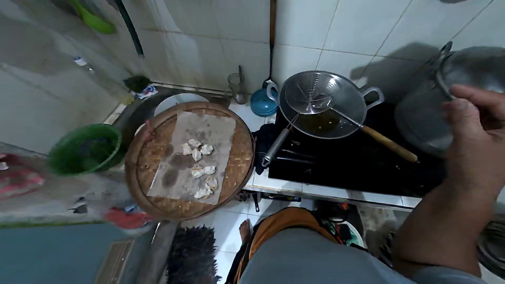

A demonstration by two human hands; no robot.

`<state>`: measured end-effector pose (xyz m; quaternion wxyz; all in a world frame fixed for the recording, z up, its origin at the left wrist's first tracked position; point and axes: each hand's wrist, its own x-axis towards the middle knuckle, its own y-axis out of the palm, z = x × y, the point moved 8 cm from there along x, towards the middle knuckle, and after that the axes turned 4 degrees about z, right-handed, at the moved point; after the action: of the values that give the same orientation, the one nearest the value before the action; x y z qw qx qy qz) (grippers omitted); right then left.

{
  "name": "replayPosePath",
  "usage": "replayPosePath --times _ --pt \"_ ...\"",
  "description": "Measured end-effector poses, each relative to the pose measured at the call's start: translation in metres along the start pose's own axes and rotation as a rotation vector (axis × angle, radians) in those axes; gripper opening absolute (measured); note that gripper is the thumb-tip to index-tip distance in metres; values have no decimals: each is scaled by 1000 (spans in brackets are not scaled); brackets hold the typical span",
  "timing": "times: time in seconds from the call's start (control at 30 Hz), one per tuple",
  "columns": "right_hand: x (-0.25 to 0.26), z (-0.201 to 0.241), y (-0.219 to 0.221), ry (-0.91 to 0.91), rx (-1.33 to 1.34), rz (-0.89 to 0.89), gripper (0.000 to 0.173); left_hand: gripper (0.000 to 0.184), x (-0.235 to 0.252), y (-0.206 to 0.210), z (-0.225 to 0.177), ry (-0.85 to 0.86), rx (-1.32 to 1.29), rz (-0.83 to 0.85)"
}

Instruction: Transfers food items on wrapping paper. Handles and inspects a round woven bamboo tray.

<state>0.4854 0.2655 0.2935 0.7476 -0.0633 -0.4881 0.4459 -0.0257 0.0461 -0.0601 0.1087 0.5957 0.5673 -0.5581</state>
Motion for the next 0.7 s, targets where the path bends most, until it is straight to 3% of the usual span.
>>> replayPosePath --times 0.23,0.3,0.37,0.43,0.47,0.5,0.57,0.7 --pt "-4 15 3 -52 73 -1 29 30 -20 -8 -11 -19 -51 -8" --pt "-10 20 7 -86 216 93 27 29 -32 -16 -20 -33 -94 -38" --pt "-20 36 27 -167 468 323 20 32 -42 -26 -8 -100 -255 -147" --pt "-38 75 63 -319 702 691 17 38 -42 -45 6 -198 -447 -201" --pt "-52 102 82 -381 794 875 19 41 -28 -53 28 -143 -555 -270" --pt "-70 125 104 -405 879 1031 21 41 -4 -61 60 14 -655 -500" --pt "-114 158 151 -357 953 1270 24 43 31 -87 90 166 -795 -601" --pt "-183 184 256 -239 633 1647 29 39 18 -160 30 247 -868 -661"
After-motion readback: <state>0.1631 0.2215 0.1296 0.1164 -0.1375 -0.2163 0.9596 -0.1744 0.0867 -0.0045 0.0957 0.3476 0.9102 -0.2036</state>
